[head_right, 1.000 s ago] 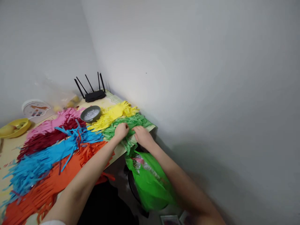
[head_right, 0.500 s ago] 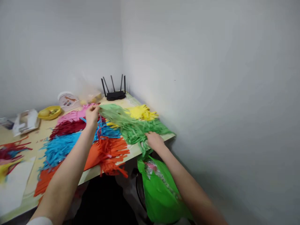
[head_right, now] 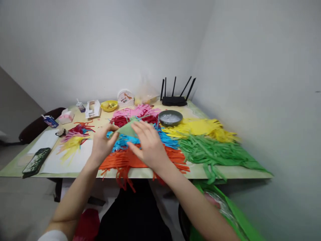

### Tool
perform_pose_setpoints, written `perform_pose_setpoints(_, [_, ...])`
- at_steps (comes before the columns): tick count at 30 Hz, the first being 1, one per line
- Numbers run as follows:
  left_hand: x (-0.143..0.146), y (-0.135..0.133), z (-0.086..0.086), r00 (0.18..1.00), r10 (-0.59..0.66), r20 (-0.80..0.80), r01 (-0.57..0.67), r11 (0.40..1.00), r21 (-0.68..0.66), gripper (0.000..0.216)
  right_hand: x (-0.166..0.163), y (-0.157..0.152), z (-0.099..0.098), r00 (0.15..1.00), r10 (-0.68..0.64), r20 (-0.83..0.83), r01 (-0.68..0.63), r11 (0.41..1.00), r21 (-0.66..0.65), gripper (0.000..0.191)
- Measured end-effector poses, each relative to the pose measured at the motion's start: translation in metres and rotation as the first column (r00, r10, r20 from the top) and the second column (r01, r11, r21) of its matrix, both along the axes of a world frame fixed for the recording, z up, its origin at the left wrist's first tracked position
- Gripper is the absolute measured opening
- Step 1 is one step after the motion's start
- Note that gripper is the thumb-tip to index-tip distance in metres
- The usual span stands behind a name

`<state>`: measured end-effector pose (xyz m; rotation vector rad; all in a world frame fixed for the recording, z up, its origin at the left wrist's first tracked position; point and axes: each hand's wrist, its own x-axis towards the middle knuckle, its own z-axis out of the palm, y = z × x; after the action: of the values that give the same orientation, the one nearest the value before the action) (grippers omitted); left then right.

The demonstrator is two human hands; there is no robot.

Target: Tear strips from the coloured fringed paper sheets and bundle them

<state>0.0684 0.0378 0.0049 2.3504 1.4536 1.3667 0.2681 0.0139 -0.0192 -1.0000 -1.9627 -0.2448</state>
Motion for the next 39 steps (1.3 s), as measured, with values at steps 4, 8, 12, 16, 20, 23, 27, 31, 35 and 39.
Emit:
perform_pose_setpoints(4, [-0.023, -0.018, -0.011, 0.988, 0.007, -0.153, -0.013, 0.999, -0.04, 0.007, -0.056, 0.02, 0.014, 0.973, 0.064, 0.22, -0.04, 0.993, -0.115, 0.031])
perform_pose_setpoints(8, [-0.062, -0.012, -0.023, 0.952, 0.153, -0.266, -0.194, 0.972, -0.132, 0.012, -0.05, 0.022, 0.027, 0.883, 0.019, 0.469, 0.084, 0.977, -0.197, 0.017])
perform_pose_setpoints(12, [-0.078, -0.01, -0.017, 0.862, 0.199, -0.466, -0.324, 0.923, -0.205, 0.026, -0.052, 0.012, 0.048, 0.753, -0.11, 0.649, 0.295, 0.938, -0.183, 0.018])
perform_pose_setpoints(16, [-0.056, -0.01, -0.005, 0.933, -0.156, -0.324, 0.111, 0.982, -0.153, 0.05, -0.062, 0.006, 0.057, 0.713, -0.006, 0.701, 0.31, 0.899, -0.308, 0.019])
perform_pose_setpoints(20, [-0.04, 0.003, -0.007, 0.94, -0.315, -0.13, 0.247, 0.892, -0.378, 0.016, -0.047, 0.008, 0.059, 0.844, 0.08, 0.531, 0.192, 0.879, -0.437, 0.016])
perform_pose_setpoints(23, [-0.047, 0.009, -0.01, 0.929, -0.36, 0.088, 0.354, 0.791, -0.499, 0.02, -0.025, 0.013, 0.055, 0.94, 0.166, 0.298, 0.013, 0.856, -0.517, 0.018])
perform_pose_setpoints(27, [-0.06, 0.006, -0.012, 0.878, -0.315, 0.359, 0.467, 0.73, -0.5, 0.016, -0.009, 0.016, 0.04, 0.968, 0.25, -0.002, -0.209, 0.805, -0.556, 0.022])
perform_pose_setpoints(31, [-0.063, -0.001, -0.018, 0.795, -0.23, 0.561, 0.52, 0.735, -0.435, 0.027, -0.007, 0.009, 0.024, 0.909, 0.293, -0.296, -0.406, 0.784, -0.47, 0.038])
perform_pose_setpoints(35, [-0.064, -0.004, -0.022, 0.725, -0.232, 0.649, 0.593, 0.691, -0.415, 0.025, -0.007, 0.001, 0.017, 0.837, 0.321, -0.444, -0.51, 0.751, -0.419, 0.041])
perform_pose_setpoints(39, [-0.069, -0.009, -0.014, 0.738, -0.316, 0.597, 0.609, 0.692, -0.388, 0.026, -0.003, 0.0, 0.017, 0.782, 0.399, -0.479, -0.593, 0.712, -0.376, 0.034])
